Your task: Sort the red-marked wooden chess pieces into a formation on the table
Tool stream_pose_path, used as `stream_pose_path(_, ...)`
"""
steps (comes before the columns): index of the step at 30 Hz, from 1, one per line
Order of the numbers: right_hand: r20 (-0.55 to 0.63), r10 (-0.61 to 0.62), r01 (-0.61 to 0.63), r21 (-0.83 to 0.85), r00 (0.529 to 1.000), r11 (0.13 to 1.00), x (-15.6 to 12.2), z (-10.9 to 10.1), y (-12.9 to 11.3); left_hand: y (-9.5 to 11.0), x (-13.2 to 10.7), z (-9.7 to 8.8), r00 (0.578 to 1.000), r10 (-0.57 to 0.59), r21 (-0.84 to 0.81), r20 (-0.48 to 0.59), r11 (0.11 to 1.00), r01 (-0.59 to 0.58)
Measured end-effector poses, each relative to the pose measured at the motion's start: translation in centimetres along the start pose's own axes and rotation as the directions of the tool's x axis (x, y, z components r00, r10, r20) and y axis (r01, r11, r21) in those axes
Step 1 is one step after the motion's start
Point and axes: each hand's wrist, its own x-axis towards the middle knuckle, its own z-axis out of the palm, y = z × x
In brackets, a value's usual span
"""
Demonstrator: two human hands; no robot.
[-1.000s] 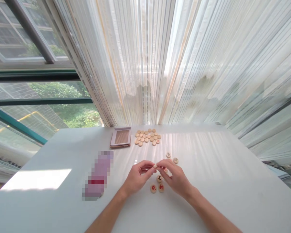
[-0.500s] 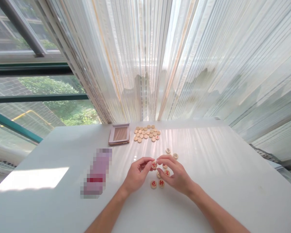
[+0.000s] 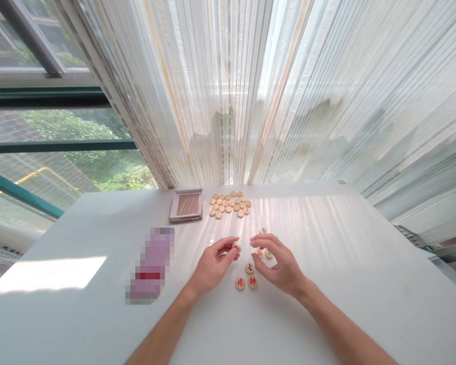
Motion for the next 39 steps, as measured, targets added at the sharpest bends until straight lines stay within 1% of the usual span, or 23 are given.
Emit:
stream_pose_path(3, 0.084, -0.033, 0.031, 0.019, 0.996, 0.999, -0.2, 0.4, -0.2, 0.0, -0.1, 0.2, 0.999, -0.021, -0.079, 0.048, 0.997, 0.025)
stream_pose_path(5, 0.109, -0.048, 0.044, 0.042, 0.993, 0.998, -0.1, 0.7, -0.2, 0.1, -0.2, 0.2, 0.998, -0.014, -0.08, 0.059, 0.997, 0.018)
stream_pose_path(11, 0.098, -0.035, 0.028, 0.066, 0.995, 0.997, 0.0, 0.9, -0.1, 0.3, -0.3, 0.2, 0.995, 0.026, -0.02, 0.099, 0.999, -0.024)
stream_pose_path(16, 0.093, 0.002, -0.007, 0.053, 0.996, 0.999, -0.1, 0.8, -0.1, 0.4, -0.6, 0.1, 0.985, -0.011, -0.009, 0.171, 1.0, 0.012)
stream_pose_path(18, 0.101, 0.007, -0.013, 0.053, 0.995, 0.999, -0.1, 0.7, -0.2, 0.4, -0.6, 0.2, 0.985, -0.007, 0.0, 0.172, 1.0, 0.007)
stream_pose_path(20, 0.099, 0.004, -0.008, 0.044, 0.995, 0.999, -0.1, 0.4, -0.2, 0.3, -0.5, 0.1, 0.988, 0.006, 0.001, 0.151, 1.0, -0.006)
stream_pose_path(22, 0.065, 0.0, -0.001, 0.018, 0.998, 1.0, 0.0, 0.0, 0.0, 0.1, -0.3, 0.0, 0.993, 0.02, -0.01, 0.113, 1.0, -0.019)
stream_pose_path(24, -0.022, 0.015, -0.015, -0.019, 1.0, 1.0, 0.3, -0.7, 0.2, -0.1, -0.1, -0.2, 0.998, 0.031, -0.016, 0.063, 0.999, -0.03)
stream_pose_path(26, -0.133, 0.057, -0.063, -0.045, 0.989, 0.997, 0.5, -1.3, 0.4, -0.3, 0.1, -0.4, 0.999, 0.036, -0.015, 0.017, 0.999, -0.035)
stream_pose_path(28, -0.221, 0.106, -0.119, -0.05, 0.97, 0.992, 0.8, -1.8, 0.6, -0.4, 0.2, -0.5, 0.999, 0.039, -0.014, -0.005, 0.999, -0.039)
stream_pose_path(30, -0.243, 0.137, -0.152, -0.043, 0.96, 0.987, 0.9, -2.0, 0.7, -0.4, 0.2, -0.5, 0.999, 0.042, -0.015, -0.006, 0.999, -0.042)
stream_pose_path(32, -0.198, 0.138, -0.146, -0.026, 0.971, 0.989, 0.9, -1.8, 0.7, -0.4, 0.1, -0.4, 0.999, 0.037, -0.018, 0.008, 0.999, -0.037)
stream_pose_path(35, -0.055, 0.106, -0.105, 0.011, 0.993, 0.994, 0.6, -1.2, 0.4, -0.2, -0.1, -0.1, 0.998, 0.037, -0.015, 0.044, 0.999, -0.036)
stream_pose_path(37, 0.031, 0.086, -0.087, 0.032, 0.996, 0.996, 0.4, -0.7, 0.0, 0.0, -0.3, 0.0, 0.996, 0.045, -0.01, 0.071, 0.999, -0.045)
stream_pose_path(39, 0.093, 0.073, -0.078, 0.048, 0.993, 0.996, 0.2, -0.2, -0.2, 0.2, -0.4, 0.1, 0.994, 0.054, -0.006, 0.092, 0.999, -0.053)
